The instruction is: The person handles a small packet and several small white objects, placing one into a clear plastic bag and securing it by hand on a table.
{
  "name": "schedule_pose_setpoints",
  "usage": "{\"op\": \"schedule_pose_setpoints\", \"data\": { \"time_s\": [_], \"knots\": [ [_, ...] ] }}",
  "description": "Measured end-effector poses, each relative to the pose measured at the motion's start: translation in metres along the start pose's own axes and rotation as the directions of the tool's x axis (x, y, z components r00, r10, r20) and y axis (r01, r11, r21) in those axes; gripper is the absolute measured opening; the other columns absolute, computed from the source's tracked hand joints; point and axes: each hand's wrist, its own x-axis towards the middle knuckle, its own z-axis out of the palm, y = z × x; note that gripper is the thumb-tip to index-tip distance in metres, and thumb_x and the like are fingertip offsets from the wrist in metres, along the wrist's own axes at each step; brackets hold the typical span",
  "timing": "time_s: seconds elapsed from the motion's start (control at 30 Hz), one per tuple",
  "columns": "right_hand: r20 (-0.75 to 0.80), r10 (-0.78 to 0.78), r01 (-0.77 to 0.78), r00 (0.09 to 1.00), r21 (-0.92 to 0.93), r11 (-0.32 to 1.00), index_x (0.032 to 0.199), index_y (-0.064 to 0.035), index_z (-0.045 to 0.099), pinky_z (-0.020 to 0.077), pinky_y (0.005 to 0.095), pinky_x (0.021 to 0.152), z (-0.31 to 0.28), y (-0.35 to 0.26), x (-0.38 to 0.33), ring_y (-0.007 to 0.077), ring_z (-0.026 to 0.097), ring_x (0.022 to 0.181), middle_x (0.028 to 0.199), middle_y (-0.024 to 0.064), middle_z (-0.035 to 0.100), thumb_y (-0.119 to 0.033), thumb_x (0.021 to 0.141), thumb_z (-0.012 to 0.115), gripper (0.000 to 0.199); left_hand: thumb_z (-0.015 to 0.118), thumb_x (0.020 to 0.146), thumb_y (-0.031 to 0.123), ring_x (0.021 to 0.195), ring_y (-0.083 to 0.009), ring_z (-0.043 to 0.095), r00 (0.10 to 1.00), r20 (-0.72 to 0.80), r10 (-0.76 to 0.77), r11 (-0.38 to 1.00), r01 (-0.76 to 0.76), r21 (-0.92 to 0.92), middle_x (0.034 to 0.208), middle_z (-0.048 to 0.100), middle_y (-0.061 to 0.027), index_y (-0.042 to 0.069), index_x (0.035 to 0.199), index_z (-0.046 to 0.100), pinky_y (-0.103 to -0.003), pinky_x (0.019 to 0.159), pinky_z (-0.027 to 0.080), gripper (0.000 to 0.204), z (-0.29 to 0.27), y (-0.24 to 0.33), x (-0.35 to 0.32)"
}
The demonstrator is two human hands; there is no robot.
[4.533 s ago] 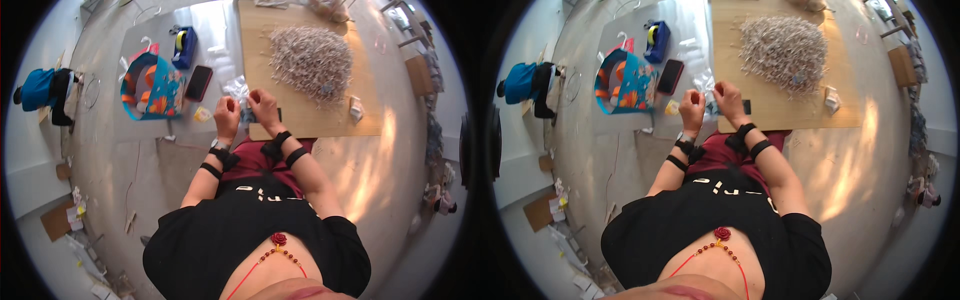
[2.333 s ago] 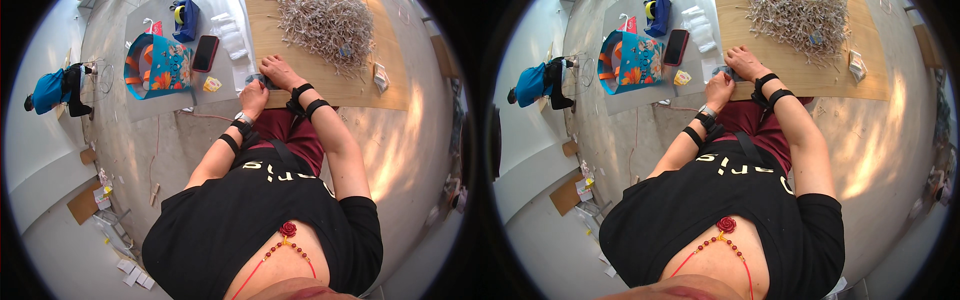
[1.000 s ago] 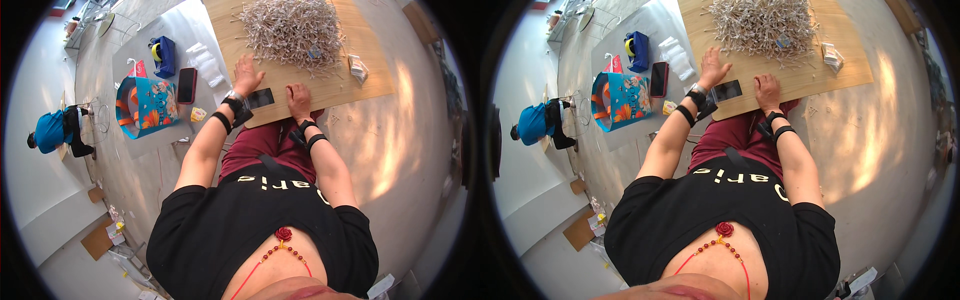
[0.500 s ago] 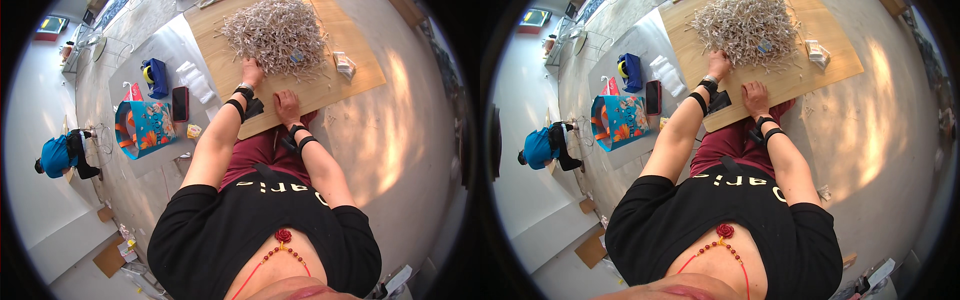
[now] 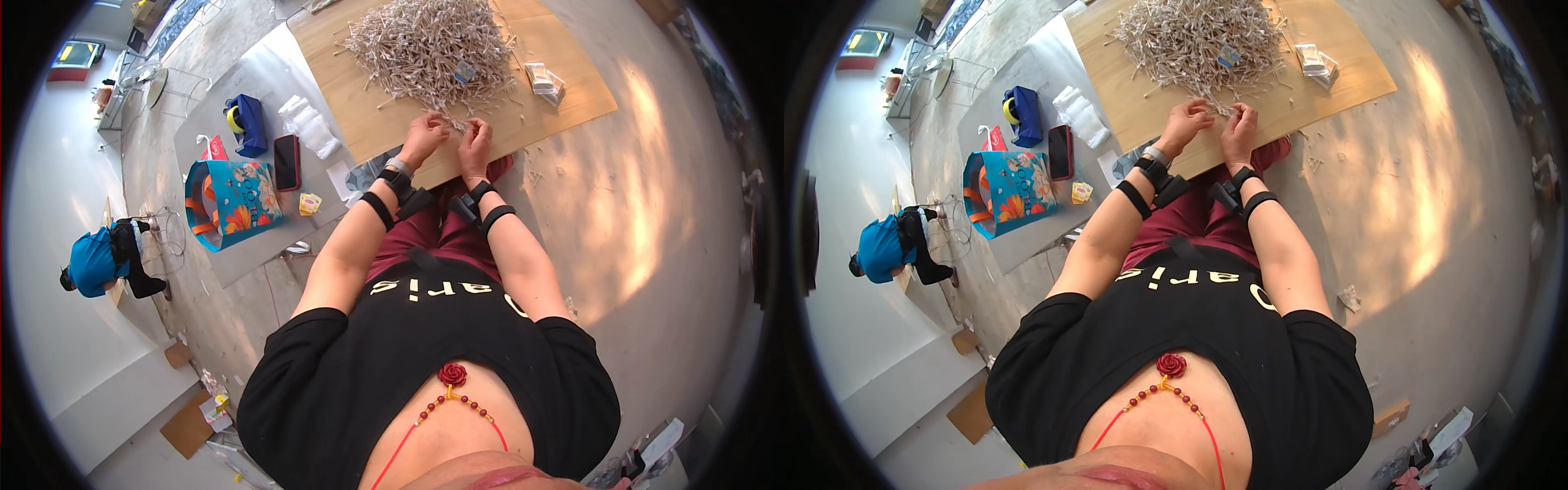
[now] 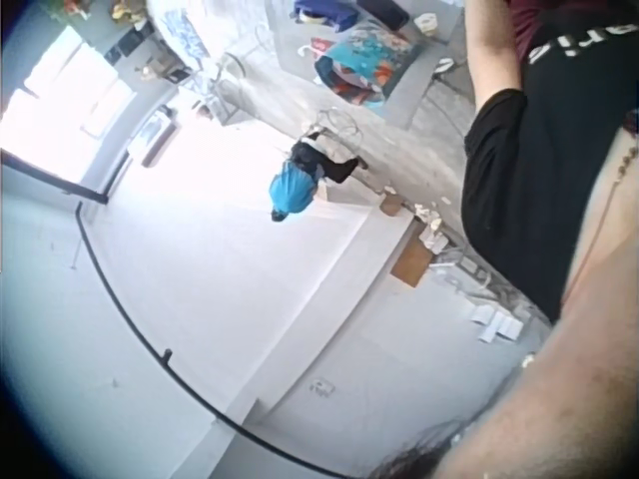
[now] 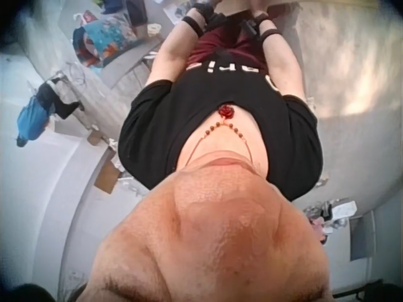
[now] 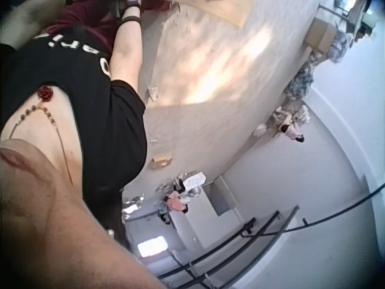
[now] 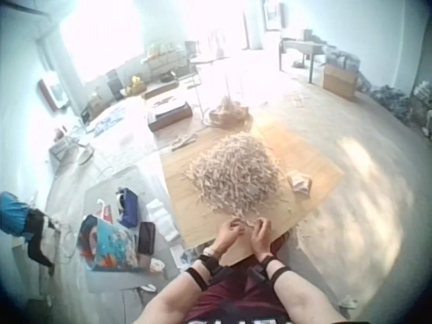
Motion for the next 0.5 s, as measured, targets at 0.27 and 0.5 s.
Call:
{"op": "schedule_pose_setpoints", "data": {
  "time_s": [0.27,0.5],
  "knots": [
    [0.153,-0.082,0.106,0.985,-0.157,0.982,0.112,-0.0054,0.063,0.0506,0.0432,0.09,-0.02,-0.011,0.003,0.0327,0.061,0.102,0.11,0.0146,0.061,-0.009,0.088,0.073,0.026,0.07,0.087,0.015,0.111,-0.0402,0.061,0.876,-0.083,0.476,0.567,-0.234,0.79,0.114,0.065,-0.0194,0.005,0.114,0.07,-0.045,0.098,0.05,0.029,-0.022,-0.004,-0.024],
    [0.278,0.055,0.066,0.959,-0.408,0.91,0.105,-0.0118,0.069,0.051,0.0459,0.091,-0.008,-0.016,0.016,0.0344,0.063,0.106,0.107,0.0115,0.067,-0.022,0.087,0.075,0.022,0.071,0.085,0.017,0.108,-0.0391,0.059,0.873,0.019,0.488,0.414,-0.25,0.875,0.103,0.065,-0.0182,0.006,0.098,0.07,-0.046,0.094,0.05,0.017,0.009,-0.005,-0.021]
  ]
}}
